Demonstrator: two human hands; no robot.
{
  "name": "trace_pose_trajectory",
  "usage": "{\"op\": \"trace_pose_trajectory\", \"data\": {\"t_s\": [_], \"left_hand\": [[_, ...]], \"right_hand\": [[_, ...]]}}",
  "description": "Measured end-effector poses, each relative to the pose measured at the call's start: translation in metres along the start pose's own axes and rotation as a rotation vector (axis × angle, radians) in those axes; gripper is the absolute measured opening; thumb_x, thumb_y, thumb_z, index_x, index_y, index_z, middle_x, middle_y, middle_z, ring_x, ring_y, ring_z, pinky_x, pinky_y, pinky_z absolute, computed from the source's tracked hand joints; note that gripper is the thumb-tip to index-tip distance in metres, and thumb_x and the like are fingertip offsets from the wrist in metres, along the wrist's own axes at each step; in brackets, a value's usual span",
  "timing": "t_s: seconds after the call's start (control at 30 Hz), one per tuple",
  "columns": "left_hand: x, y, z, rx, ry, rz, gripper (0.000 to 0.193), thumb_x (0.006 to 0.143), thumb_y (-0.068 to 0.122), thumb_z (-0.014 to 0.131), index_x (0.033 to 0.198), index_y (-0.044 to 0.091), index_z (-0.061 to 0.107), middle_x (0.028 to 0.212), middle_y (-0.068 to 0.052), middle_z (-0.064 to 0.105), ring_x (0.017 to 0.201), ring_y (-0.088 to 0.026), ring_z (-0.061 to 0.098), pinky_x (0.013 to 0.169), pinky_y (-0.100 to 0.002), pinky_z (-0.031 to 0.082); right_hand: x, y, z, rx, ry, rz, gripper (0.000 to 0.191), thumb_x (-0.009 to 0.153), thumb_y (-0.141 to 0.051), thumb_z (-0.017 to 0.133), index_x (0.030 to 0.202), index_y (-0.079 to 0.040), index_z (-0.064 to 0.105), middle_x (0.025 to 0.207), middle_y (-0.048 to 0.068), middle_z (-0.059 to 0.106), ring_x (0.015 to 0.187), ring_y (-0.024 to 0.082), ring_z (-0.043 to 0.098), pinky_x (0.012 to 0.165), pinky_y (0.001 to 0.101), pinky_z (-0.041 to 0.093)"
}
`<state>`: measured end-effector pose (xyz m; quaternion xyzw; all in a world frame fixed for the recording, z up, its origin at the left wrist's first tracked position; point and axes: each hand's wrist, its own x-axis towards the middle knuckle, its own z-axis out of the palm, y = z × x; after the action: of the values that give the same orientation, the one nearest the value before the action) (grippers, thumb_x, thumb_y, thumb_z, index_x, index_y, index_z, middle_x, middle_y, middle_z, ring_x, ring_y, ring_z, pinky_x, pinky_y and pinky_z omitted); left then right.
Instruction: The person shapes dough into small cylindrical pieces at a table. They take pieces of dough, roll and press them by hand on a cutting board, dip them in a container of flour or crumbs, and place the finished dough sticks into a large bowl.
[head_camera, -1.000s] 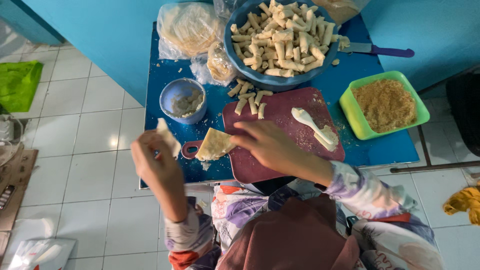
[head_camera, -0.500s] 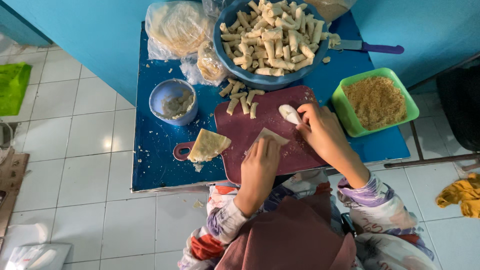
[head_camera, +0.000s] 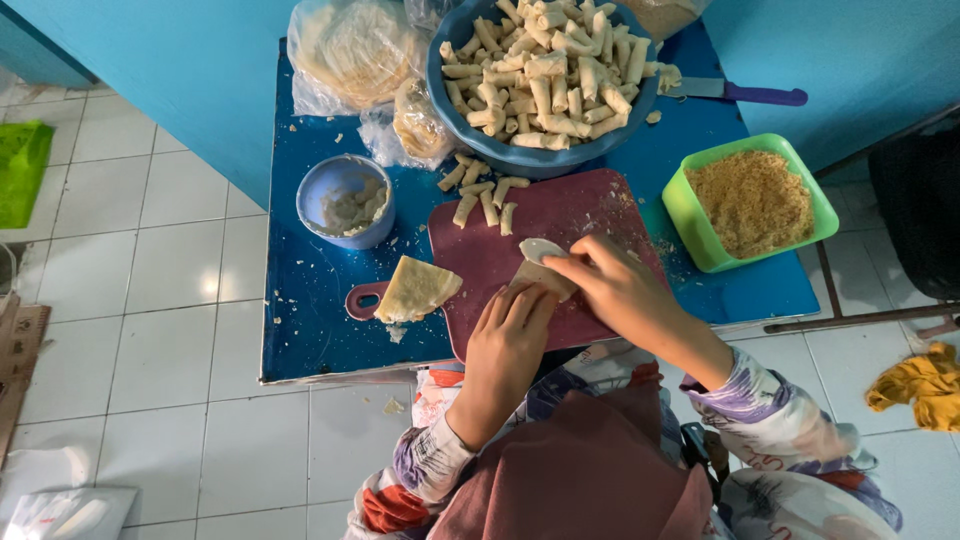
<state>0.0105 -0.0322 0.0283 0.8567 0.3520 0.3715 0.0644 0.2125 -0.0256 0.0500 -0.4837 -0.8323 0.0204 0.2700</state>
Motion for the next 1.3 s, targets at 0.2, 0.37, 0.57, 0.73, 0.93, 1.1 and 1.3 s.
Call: {"op": "trace_pose_trajectory", "data": {"t_s": [0.2, 0.37, 0.57, 0.73, 0.93, 1.1, 1.3], "left_hand": [[-0.001, -0.001, -0.002, -0.036, -0.002, 0.000, 0.041, 0.082, 0.001, 0.065, 0.123, 0.004, 0.068, 0.122, -0.009, 0.066, 0.122, -0.028, 0.062, 0.112, -0.043, 0.048], [-0.001, -0.001, -0.002, -0.022, -0.004, 0.009, 0.041, 0.081, 0.001, 0.066, 0.122, 0.004, 0.068, 0.122, -0.009, 0.065, 0.123, -0.028, 0.061, 0.113, -0.043, 0.047], [-0.002, -0.002, 0.000, -0.037, -0.007, 0.006, 0.039, 0.081, 0.002, 0.067, 0.120, 0.003, 0.068, 0.121, -0.009, 0.065, 0.124, -0.029, 0.061, 0.111, -0.043, 0.048], [-0.001, -0.002, 0.001, -0.024, 0.005, 0.006, 0.040, 0.082, 0.002, 0.067, 0.121, 0.004, 0.068, 0.122, -0.009, 0.065, 0.124, -0.028, 0.061, 0.112, -0.043, 0.048], [0.001, -0.001, -0.001, -0.038, 0.015, 0.010, 0.043, 0.081, 0.000, 0.065, 0.124, 0.004, 0.068, 0.122, -0.009, 0.065, 0.124, -0.028, 0.061, 0.112, -0.043, 0.048], [-0.001, -0.001, -0.004, -0.026, -0.025, 0.015, 0.041, 0.081, 0.001, 0.066, 0.122, 0.002, 0.067, 0.121, -0.011, 0.065, 0.124, -0.030, 0.060, 0.112, -0.044, 0.047], [-0.002, -0.002, -0.001, -0.033, -0.011, 0.015, 0.039, 0.084, 0.002, 0.066, 0.122, 0.003, 0.067, 0.123, -0.010, 0.065, 0.126, -0.030, 0.060, 0.113, -0.043, 0.047]], "right_hand": [[-0.002, -0.002, 0.006, -0.125, 0.000, -0.095, 0.043, 0.087, 0.000, 0.069, 0.129, -0.009, 0.068, 0.100, 0.009, 0.057, 0.087, 0.026, 0.064, 0.070, 0.0371, 0.054], [0.002, 0.004, 0.009, -0.280, -0.040, -0.135, 0.038, 0.090, -0.007, 0.070, 0.128, -0.005, 0.067, 0.092, 0.008, 0.054, 0.081, 0.024, 0.061, 0.063, 0.0367, 0.052], [0.012, 0.015, 0.001, -0.233, 0.009, -0.165, 0.040, 0.087, -0.003, 0.070, 0.127, -0.006, 0.066, 0.098, 0.009, 0.055, 0.087, 0.026, 0.063, 0.074, 0.0378, 0.054], [0.007, 0.007, -0.004, -0.101, -0.029, -0.101, 0.045, 0.083, 0.003, 0.066, 0.126, -0.006, 0.070, 0.101, 0.011, 0.057, 0.089, 0.027, 0.064, 0.076, 0.0381, 0.054], [0.003, -0.001, -0.003, -0.166, -0.103, -0.143, 0.038, 0.085, -0.005, 0.069, 0.123, -0.005, 0.067, 0.096, 0.010, 0.054, 0.085, 0.026, 0.063, 0.070, 0.0392, 0.052], [0.010, 0.005, -0.002, -0.224, -0.088, -0.152, 0.034, 0.085, -0.006, 0.070, 0.119, -0.004, 0.067, 0.093, 0.010, 0.052, 0.085, 0.027, 0.061, 0.073, 0.0393, 0.053], [0.014, 0.008, -0.013, -0.256, -0.021, -0.093, 0.037, 0.086, -0.002, 0.067, 0.122, -0.004, 0.069, 0.098, 0.012, 0.055, 0.083, 0.029, 0.060, 0.070, 0.0403, 0.051]]}}
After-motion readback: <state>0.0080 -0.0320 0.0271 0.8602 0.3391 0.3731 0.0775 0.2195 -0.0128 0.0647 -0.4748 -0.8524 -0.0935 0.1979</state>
